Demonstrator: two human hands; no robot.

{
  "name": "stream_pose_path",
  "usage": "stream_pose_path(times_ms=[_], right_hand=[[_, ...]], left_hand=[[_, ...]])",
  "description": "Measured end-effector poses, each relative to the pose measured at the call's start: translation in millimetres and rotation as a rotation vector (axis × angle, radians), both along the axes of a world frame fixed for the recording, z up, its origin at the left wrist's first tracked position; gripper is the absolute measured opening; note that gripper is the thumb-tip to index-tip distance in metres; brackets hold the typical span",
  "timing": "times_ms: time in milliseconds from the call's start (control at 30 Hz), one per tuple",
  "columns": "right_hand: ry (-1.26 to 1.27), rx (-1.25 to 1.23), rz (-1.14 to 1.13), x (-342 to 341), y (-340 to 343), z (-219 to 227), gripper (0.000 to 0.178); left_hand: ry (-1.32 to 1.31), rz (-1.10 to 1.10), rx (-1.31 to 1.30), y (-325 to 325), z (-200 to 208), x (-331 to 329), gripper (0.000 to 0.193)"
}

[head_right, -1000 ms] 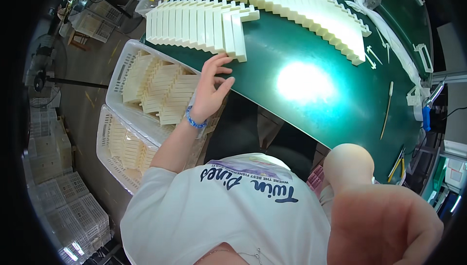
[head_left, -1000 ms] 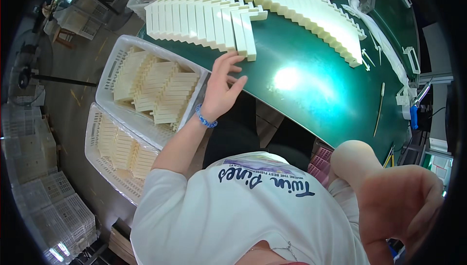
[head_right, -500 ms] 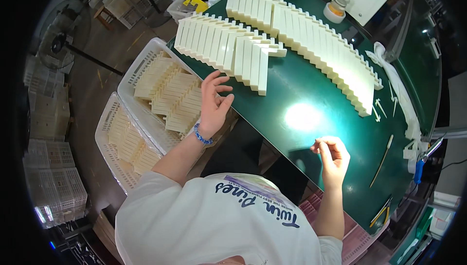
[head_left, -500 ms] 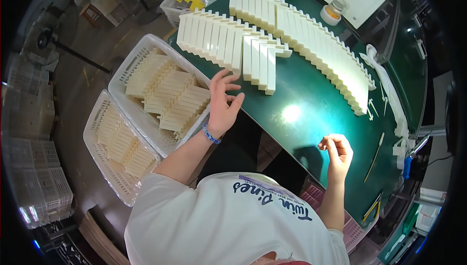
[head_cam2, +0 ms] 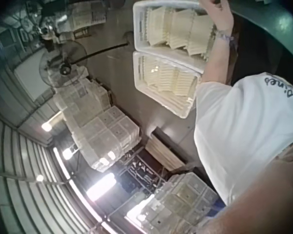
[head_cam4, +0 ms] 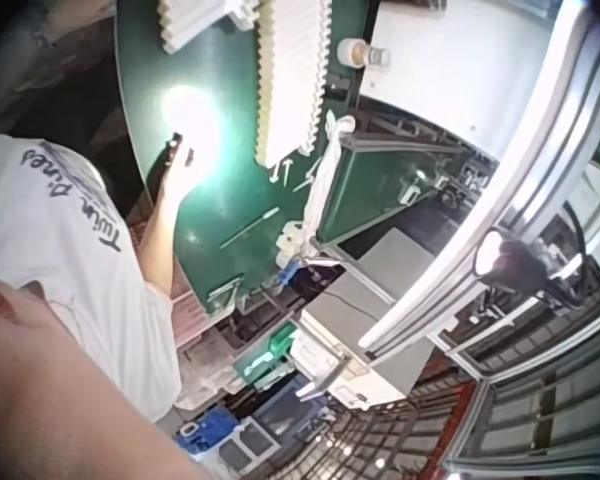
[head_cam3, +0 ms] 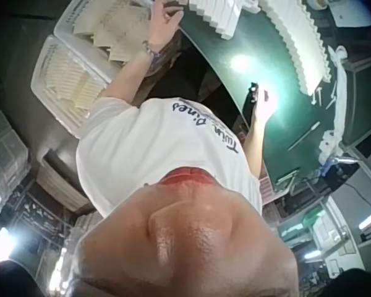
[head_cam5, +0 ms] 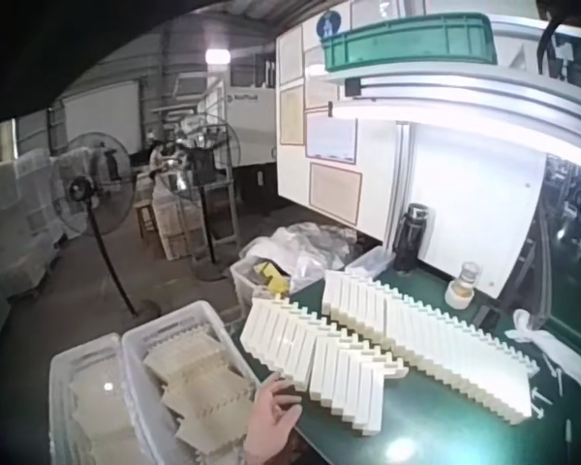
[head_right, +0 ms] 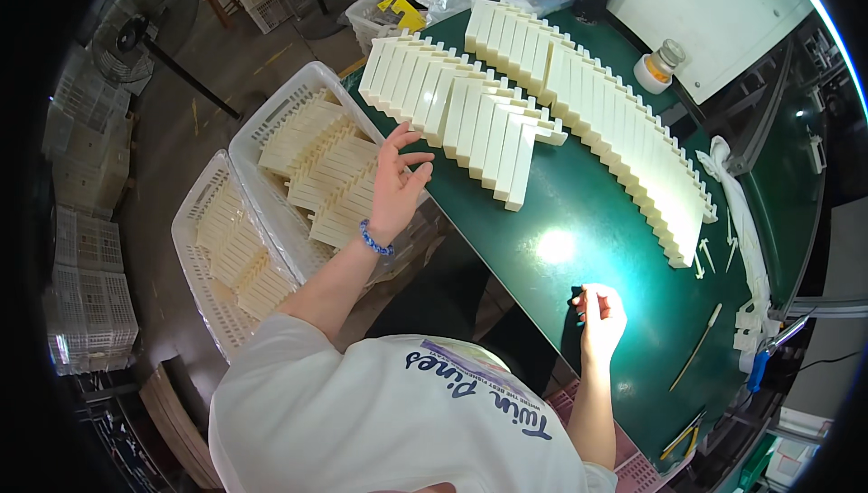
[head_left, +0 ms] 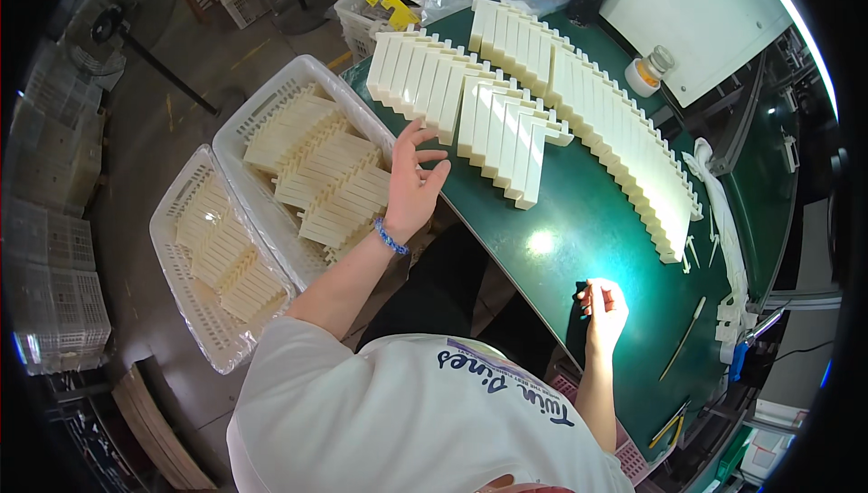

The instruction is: The recorder is assembling and inspecting white plastic components at a manufacturing station, using a brush and a hot air tool.

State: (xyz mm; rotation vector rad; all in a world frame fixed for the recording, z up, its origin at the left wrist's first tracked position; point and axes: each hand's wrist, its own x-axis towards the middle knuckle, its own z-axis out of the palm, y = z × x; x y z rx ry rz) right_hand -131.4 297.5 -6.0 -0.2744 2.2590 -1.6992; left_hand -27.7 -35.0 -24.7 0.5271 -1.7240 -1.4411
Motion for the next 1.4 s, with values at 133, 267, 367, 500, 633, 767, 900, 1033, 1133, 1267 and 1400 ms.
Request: stream_pose_path(times_ms=[133,267,367,500,633,767,900,1033,1133,1267,1400], right_hand=[[0.011,-0.016,0.005,1,0,-4,0.009],[0.059,-0.041,0.016,2,2,-8,0.008],[0.062,-0.027,0.016,2,2,-8,0.008],[0.075,-0.040,0.019,3,2,-9,0.005],[0.082,-0.025,0.016,3,-1,-11,0.005],[0.107,-0.044,0.029,5,-3,-9,0.006],[0.111,-0.033,-0.054,10,5,-9,0.005],[0.090,0.124,-0.055,5,8,-25,0.011],[0.043,0.115,0.141,-10,11,-25,0.016],[0.009,-0.048,0.069,-30,53,-3,0.015],[0.342,0.211,-0.136,-69,135,20,0.010]], left_hand=[[-0.012,-0.107,0.079,-2,-6,-1,0.052],[-0.003,-0.015,-0.010,-9,-4,-3,0.056],[0.052,0.063,0.035,-24,-1,-7,0.056],[0.004,0.041,0.000,-28,0,-8,0.055],[-0.029,0.108,-0.064,-37,-2,-2,0.052],[-0.054,0.228,-0.103,-68,-5,0,0.051],[-0.030,0.105,0.030,-67,-14,-15,0.053],[-0.125,0.081,0.113,-72,-16,-12,0.052],[-0.176,0.116,0.101,-80,-11,7,0.049],[-0.148,0.089,0.080,-63,4,1,0.047],[-0.155,0.125,0.054,-52,10,4,0.045]])
